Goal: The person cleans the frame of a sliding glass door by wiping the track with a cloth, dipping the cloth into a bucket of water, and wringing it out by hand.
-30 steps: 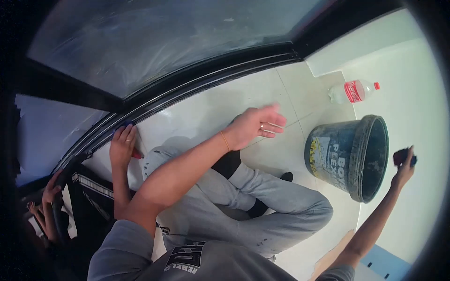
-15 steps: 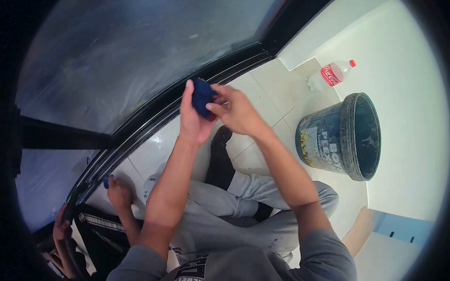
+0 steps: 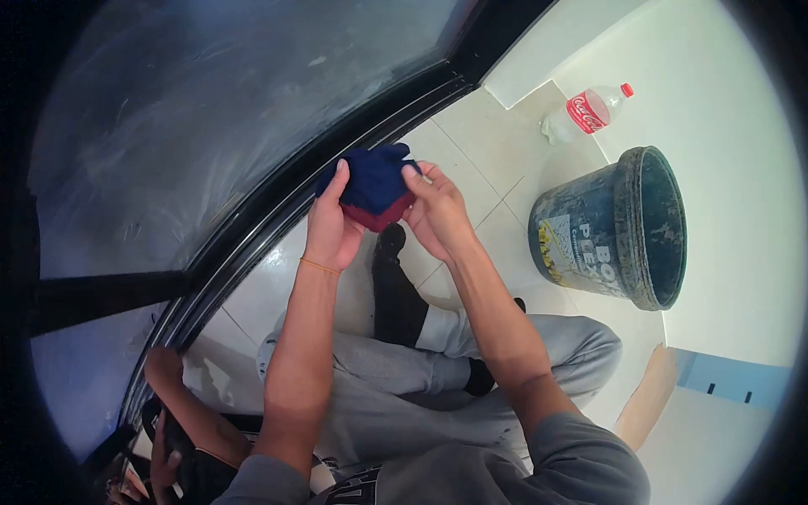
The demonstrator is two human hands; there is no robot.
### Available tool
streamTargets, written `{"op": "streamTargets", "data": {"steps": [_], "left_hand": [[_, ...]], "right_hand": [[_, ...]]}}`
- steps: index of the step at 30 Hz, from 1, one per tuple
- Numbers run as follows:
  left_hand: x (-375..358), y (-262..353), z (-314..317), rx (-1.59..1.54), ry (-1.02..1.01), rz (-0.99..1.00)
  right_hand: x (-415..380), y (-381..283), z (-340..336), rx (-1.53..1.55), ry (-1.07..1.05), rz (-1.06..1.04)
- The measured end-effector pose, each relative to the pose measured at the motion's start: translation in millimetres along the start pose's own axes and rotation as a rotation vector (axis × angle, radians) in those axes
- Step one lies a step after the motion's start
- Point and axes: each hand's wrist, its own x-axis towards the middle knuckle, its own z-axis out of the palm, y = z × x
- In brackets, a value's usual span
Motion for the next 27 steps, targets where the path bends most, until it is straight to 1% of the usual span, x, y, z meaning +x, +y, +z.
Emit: {"op": "streamTargets", "data": {"steps": [1, 3, 6, 9, 10, 11, 12, 13, 14, 16, 17, 18, 19, 21, 22, 23, 26, 27], "left_hand": [[2, 0, -1, 0.098, 0.019, 0.022], [1, -4, -3, 0.290, 0.055, 0.063], [5, -8, -1, 0.363, 0.146, 0.048], [5, -2, 5, 0.407, 0.081, 0.016], [6, -2, 7, 0.490, 0.089, 0.027], [6, -2, 9, 0.574, 0.098, 0.040], [7, -2, 8, 0.656, 0.109, 0.052], [8, -3, 5, 0.717, 0.056, 0.043], [10, -5, 4, 0.734, 0.011, 0.049], [12, -14, 6, 0.767, -0.077, 0.063], [12, -16, 7, 0.854, -0.095, 0.042], [12, -21, 6, 0.895, -0.133, 0.044], [12, -26, 5, 0.937, -0.172, 0.046], [11, -32, 3, 1.002, -0.220, 0.030], [10, -33, 2, 1.023, -0.229, 0.013], [9, -33, 1, 1.045, -0.235, -0.001], [8, -27, 4, 1.085, -0.228, 0.016], [7, -25, 6, 1.077, -0.220, 0.010]], "right_hand": [[-1, 3, 4, 0.015, 0.009, 0.029], [2, 16, -4, -0.049, -0.013, 0.089], [15, 24, -21, -0.178, -0.086, 0.087], [45, 0, -39, -0.195, 0.126, -0.045], [64, -10, -51, -0.204, 0.201, -0.145], [87, -23, -66, -0.275, 0.264, -0.246], [111, -35, -83, -0.480, 0.360, -0.392], [130, -51, -90, -0.694, 0.448, -0.479], [152, -66, -99, -0.816, 0.509, -0.522], [193, -89, -113, -0.922, 0.432, -0.578], [228, -97, -142, -1.274, 0.461, -0.793], [245, -104, -144, -1.463, 0.564, -0.657], [265, -111, -151, -1.568, 0.603, -0.544], [323, -111, -188, -1.737, 0.669, -0.528], [331, -107, -184, -1.820, 0.701, -0.521], [338, -103, -179, -1.840, 0.690, -0.411], [375, -86, -198, -2.044, 0.494, -0.187], [372, -81, -197, -1.744, 0.481, 0.028]]}}
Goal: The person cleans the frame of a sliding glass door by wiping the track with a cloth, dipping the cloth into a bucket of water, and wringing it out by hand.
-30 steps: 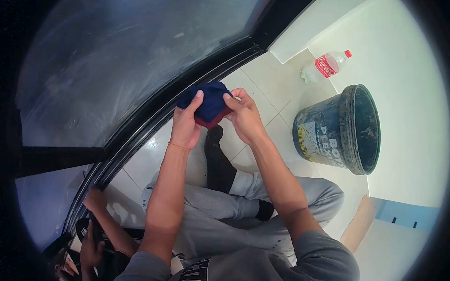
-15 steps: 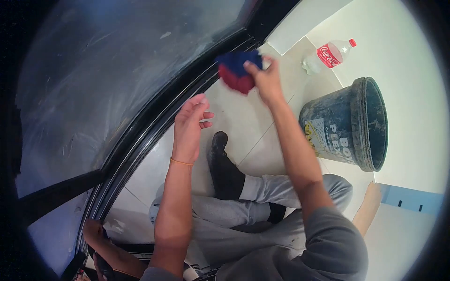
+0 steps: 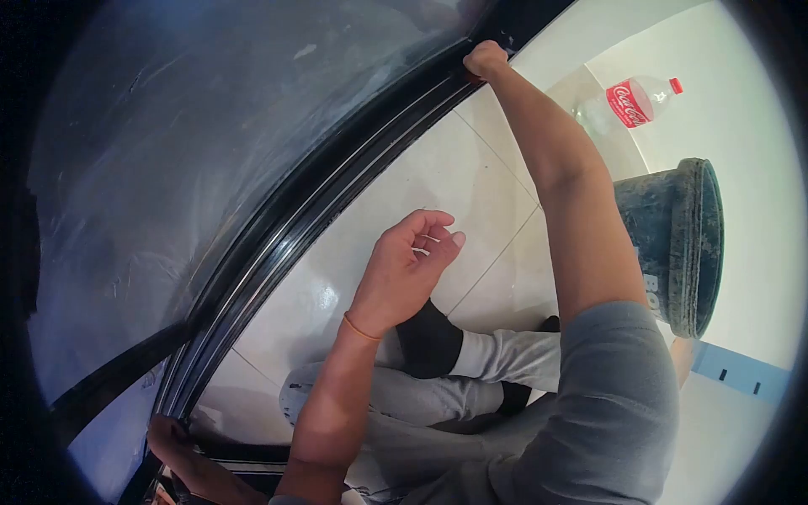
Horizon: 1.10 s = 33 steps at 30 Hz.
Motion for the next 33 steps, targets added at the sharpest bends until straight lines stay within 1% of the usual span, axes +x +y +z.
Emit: {"op": "streamTargets", "data": {"steps": [3, 4, 7, 10, 14, 16, 17, 18, 19, 20, 21, 22, 23, 25, 26, 29, 30, 31, 32, 33], "left_hand": [[-2, 6, -5, -0.012, 0.004, -0.013], [-2, 8, -6, -0.012, 0.007, -0.010], [-4, 7, -8, -0.002, 0.015, -0.010], [-2, 4, -8, 0.022, 0.024, 0.020], [-2, 7, -4, 0.049, 0.030, 0.054], [0, 12, -2, 0.030, 0.042, 0.092], [0, 14, 2, 0.019, 0.044, 0.115], [0, 16, 5, -0.038, 0.086, 0.131], [0, 19, 8, -0.092, 0.124, 0.149], [-1, 21, 11, -0.143, 0.159, 0.167], [-2, 22, 13, -0.188, 0.261, 0.235], [-5, 24, 14, -0.231, 0.365, 0.303], [-7, 25, 13, -0.272, 0.471, 0.371], [-11, 25, 5, -0.260, 0.586, 0.476], [-12, 24, -1, -0.252, 0.642, 0.534], [-5, 13, -18, -0.184, 0.709, 0.535], [-3, 12, -18, -0.311, 0.681, 0.507], [-3, 15, -17, -0.291, 0.664, 0.488], [-5, 20, -14, -0.272, 0.644, 0.464], [-7, 23, -10, -0.253, 0.622, 0.440]], "right_hand": [[25, 16, 14, -0.289, 0.087, -0.120], [16, 8, 2, -0.216, -0.066, -0.033], [-33, -2, -3, -0.449, 0.186, -0.063], [-29, 0, 2, -0.421, 0.158, 0.014], [-35, -4, 3, -0.347, 0.172, 0.009], [-71, -28, 8, -0.347, 0.166, -0.026], [-100, -43, 10, -0.281, 0.173, -0.088], [-125, -54, 16, -0.281, 0.127, -0.160], [-157, -67, 32, -0.263, 0.205, -0.291], [-205, -102, 21, -0.221, 0.048, -0.252], [-233, -114, 34, -0.129, -0.001, -0.350], [-265, -134, 41, -0.087, -0.116, -0.389], [-288, -146, 49, -0.127, -0.258, -0.627], [-341, -185, 58, 0.085, -0.392, -0.576], [-354, -177, 75, 0.281, -0.315, -0.775], [-361, -171, 79, 0.676, -0.325, -0.973], [-346, -166, 83, 0.597, -0.274, -1.024], [-330, -162, 82, 0.513, -0.225, -1.076], [-325, -163, 36, 0.328, -0.396, -0.810], [-308, -140, 24, 0.356, -0.229, -0.800]]}}
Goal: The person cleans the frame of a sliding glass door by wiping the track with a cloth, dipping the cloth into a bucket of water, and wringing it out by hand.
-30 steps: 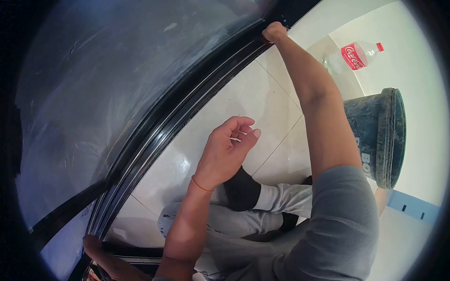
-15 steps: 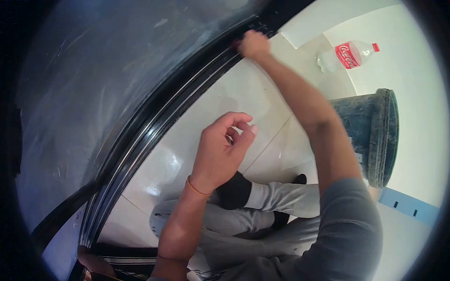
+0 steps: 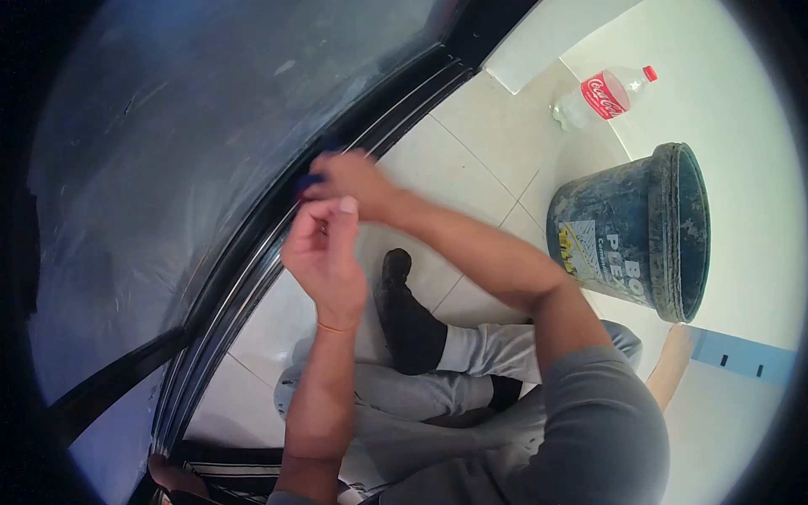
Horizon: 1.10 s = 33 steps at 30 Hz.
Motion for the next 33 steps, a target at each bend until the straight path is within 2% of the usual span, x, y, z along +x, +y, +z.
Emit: {"op": "streamTargets", "data": {"steps": [1, 2, 3, 5, 6, 9, 11, 14, 15, 21, 22, 23, 28, 29, 31, 33], "left_hand": [[-4, 0, 0, -0.033, -0.016, 0.024], [-4, -2, 2, -0.047, -0.032, 0.042], [-4, -3, 4, -0.060, -0.047, 0.061], [-5, -3, 7, -0.085, -0.076, 0.059], [-5, -5, 7, -0.072, -0.094, 0.049], [-4, -10, 10, -0.048, -0.138, 0.008], [-3, -13, 9, -0.038, -0.152, -0.034], [1, -11, 6, -0.016, -0.178, -0.069], [1, -11, 5, -0.021, -0.179, -0.078], [-7, -10, 16, -0.047, -0.240, -0.140], [-8, -11, 19, -0.045, -0.247, -0.118], [-8, -12, 21, -0.044, -0.255, -0.093], [-16, -13, 23, -0.031, -0.211, -0.066], [-17, -13, 24, -0.026, -0.195, -0.043], [-20, -11, 23, -0.009, -0.121, 0.070], [-19, -9, 20, 0.001, -0.063, 0.160]], "right_hand": [[-5, 23, -25, -0.040, 0.160, -0.016], [-7, 44, -52, 0.225, 0.224, 0.118], [-6, 65, -78, -0.141, 0.405, 0.224], [5, 131, -119, -0.293, 0.603, 0.225], [19, 160, -132, -0.334, 0.647, 0.347], [56, 233, -143, -0.354, 0.690, 0.487], [74, 257, -137, -0.309, 0.646, 0.660], [80, 265, -111, -0.298, 0.750, 0.723], [80, 262, -106, -0.299, 0.782, 0.682], [69, 224, -88, -0.319, 0.670, 0.669], [60, 227, -73, -0.376, 0.702, 0.468], [52, 195, -62, -0.434, 0.640, 0.473], [22, 81, -8, -0.255, 0.441, 0.188], [21, 61, 3, -0.243, 0.346, 0.214], [18, 36, 26, -0.313, 0.200, 0.109], [16, 7, 37, -0.148, 0.008, 0.112]]}}
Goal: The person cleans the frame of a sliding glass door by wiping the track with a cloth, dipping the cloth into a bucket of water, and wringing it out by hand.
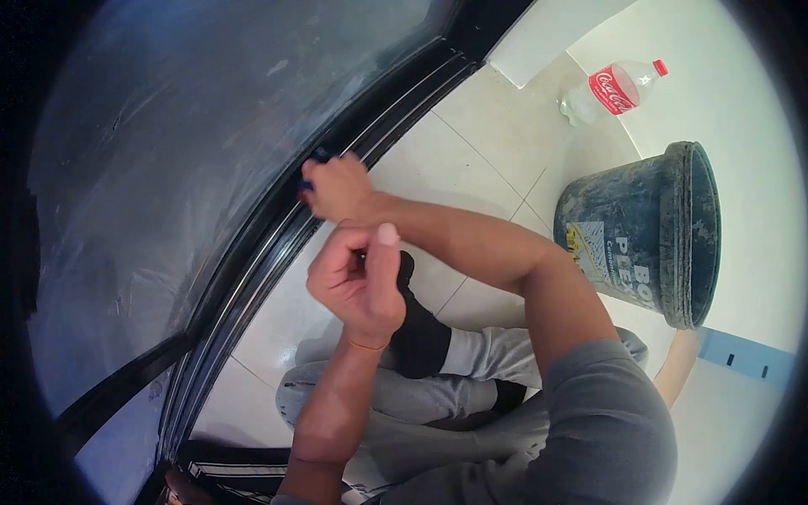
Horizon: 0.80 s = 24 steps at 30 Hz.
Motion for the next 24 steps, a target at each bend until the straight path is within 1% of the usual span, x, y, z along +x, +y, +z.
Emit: {"op": "streamTargets", "data": {"steps": [2, 3, 4, 6, 7, 9, 10, 11, 13, 15, 17, 20, 23, 24], "left_hand": [[2, 1, -3, 0.003, 0.033, 0.058], [4, -1, -4, 0.000, 0.042, 0.037], [7, -5, -6, 0.001, 0.049, 0.014], [9, -12, -12, -0.001, 0.071, -0.063], [11, -14, -13, 0.002, 0.062, -0.057], [12, -18, -15, 0.010, 0.048, -0.057], [12, -12, -14, -0.012, 0.017, -0.130], [12, -10, -12, -0.008, -0.001, -0.118], [13, -9, -9, -0.002, -0.039, -0.085], [12, -10, -8, -0.018, -0.058, -0.135], [13, -11, -7, -0.022, -0.069, -0.171], [12, -16, -7, 0.020, -0.114, -0.181], [13, -13, -5, 0.020, -0.143, -0.242], [13, -14, -6, 0.020, -0.156, -0.255]], "right_hand": [[-5, -15, 6, 0.165, -0.054, -0.124], [-10, -21, 4, 0.247, -0.080, -0.181], [-16, -24, 0, 0.310, -0.026, -0.153], [-20, -18, -21, 0.558, -0.049, 0.031], [-21, -10, -32, 0.679, -0.068, 0.117], [-22, 27, -50, 0.879, 0.107, 0.302], [-17, 71, -46, 0.843, 0.299, 0.199], [-16, 105, -63, 0.838, 0.329, 0.316], [-3, 141, -94, 0.964, 0.613, 0.441], [16, 167, -127, 0.864, 0.698, 0.523], [40, 201, -150, 0.689, 0.634, 0.603], [68, 232, -170, 0.681, 0.287, 0.729], [103, 278, -152, 1.248, 0.603, 0.724], [113, 307, -147, 1.309, 0.552, 0.683]]}}
